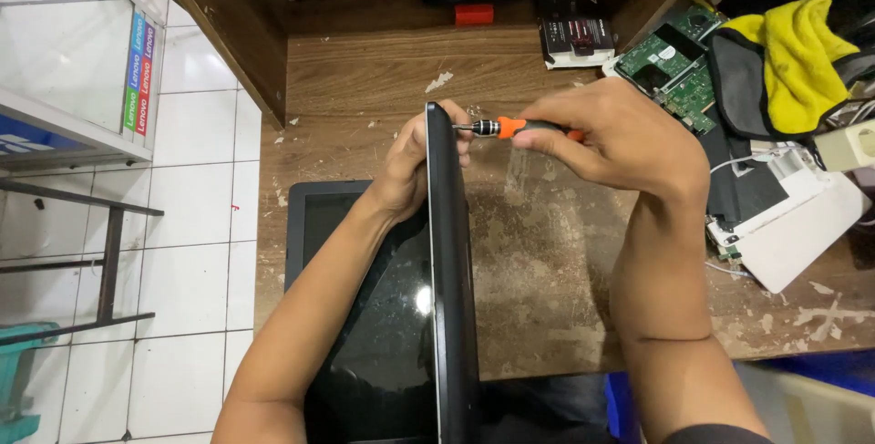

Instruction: Disassembling and inspecting a laptop using a precision screwdriver on a repair bench.

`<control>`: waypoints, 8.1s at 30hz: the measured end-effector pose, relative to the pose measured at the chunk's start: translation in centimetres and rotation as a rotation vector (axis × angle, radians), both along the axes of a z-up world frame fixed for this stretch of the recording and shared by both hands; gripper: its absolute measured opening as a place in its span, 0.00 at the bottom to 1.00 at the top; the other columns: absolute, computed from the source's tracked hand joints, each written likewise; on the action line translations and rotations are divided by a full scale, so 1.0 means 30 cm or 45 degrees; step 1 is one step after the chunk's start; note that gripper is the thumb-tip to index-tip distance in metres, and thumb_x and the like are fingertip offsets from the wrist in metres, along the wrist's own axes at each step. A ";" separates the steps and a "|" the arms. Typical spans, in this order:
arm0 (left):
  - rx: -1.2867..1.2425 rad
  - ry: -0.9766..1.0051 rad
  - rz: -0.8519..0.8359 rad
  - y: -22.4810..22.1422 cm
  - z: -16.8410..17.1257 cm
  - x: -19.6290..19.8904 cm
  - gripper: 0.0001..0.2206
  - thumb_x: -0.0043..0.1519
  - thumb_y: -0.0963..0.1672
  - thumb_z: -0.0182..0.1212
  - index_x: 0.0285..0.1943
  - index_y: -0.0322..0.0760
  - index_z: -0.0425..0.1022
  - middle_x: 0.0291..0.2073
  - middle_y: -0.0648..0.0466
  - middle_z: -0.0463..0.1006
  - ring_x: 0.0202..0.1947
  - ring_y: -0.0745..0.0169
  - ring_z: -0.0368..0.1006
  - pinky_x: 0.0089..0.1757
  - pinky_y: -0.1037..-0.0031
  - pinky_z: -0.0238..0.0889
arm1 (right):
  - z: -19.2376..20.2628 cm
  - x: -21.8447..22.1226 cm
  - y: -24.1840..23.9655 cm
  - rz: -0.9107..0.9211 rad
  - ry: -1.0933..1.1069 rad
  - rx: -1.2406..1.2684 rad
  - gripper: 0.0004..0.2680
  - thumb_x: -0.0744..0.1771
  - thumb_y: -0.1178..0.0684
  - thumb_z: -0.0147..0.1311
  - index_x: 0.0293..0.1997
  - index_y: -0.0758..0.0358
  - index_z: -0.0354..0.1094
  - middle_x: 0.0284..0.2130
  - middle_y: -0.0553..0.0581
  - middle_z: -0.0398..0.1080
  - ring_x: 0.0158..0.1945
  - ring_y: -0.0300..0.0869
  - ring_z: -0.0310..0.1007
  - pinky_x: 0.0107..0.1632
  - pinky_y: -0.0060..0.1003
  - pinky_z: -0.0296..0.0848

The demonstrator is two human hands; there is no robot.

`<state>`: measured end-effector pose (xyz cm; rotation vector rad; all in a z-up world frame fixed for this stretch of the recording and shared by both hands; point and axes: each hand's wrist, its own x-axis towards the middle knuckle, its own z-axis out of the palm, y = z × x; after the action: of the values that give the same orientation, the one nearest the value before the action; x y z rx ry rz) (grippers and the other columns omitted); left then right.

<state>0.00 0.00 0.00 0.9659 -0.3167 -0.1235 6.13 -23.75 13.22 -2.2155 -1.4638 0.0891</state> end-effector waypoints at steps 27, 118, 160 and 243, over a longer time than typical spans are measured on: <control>0.070 -0.251 0.099 -0.039 0.085 -0.031 0.23 0.69 0.58 0.46 0.40 0.39 0.74 0.36 0.58 0.68 0.37 0.67 0.63 0.46 0.76 0.59 | 0.008 -0.004 -0.012 0.071 -0.088 0.383 0.10 0.68 0.56 0.67 0.36 0.68 0.66 0.32 0.58 0.69 0.31 0.45 0.62 0.36 0.38 0.60; 1.328 -0.247 1.715 0.367 0.044 -0.550 0.25 0.75 0.57 0.29 0.38 0.41 0.65 0.15 0.54 0.68 0.16 0.62 0.67 0.23 0.75 0.62 | -0.639 -0.062 0.019 -0.496 -0.067 0.993 0.12 0.77 0.54 0.47 0.57 0.76 0.72 0.28 0.59 0.63 0.30 0.42 0.61 0.37 0.40 0.66; 1.388 0.484 1.370 0.540 -0.188 -0.378 0.26 0.69 0.60 0.35 0.30 0.41 0.63 0.26 0.57 0.71 0.31 0.61 0.64 0.36 0.67 0.56 | -0.694 0.085 -0.084 -0.853 -0.342 -0.101 0.09 0.73 0.47 0.61 0.47 0.62 0.79 0.23 0.61 0.76 0.23 0.53 0.74 0.23 0.47 0.69; 1.518 -0.027 1.478 0.215 -0.193 -0.948 0.15 0.62 0.40 0.69 0.58 0.30 0.77 0.56 0.43 0.79 0.55 0.50 0.78 0.57 0.65 0.72 | -0.486 -0.267 0.147 -0.027 -0.027 0.149 0.14 0.71 0.61 0.50 0.65 0.72 0.70 0.42 0.66 0.62 0.48 0.53 0.61 0.48 0.46 0.64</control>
<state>-28.45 6.46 -5.78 2.1834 0.4089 0.8559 -1.88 -19.34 -1.37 -2.1434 -1.4191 -0.0270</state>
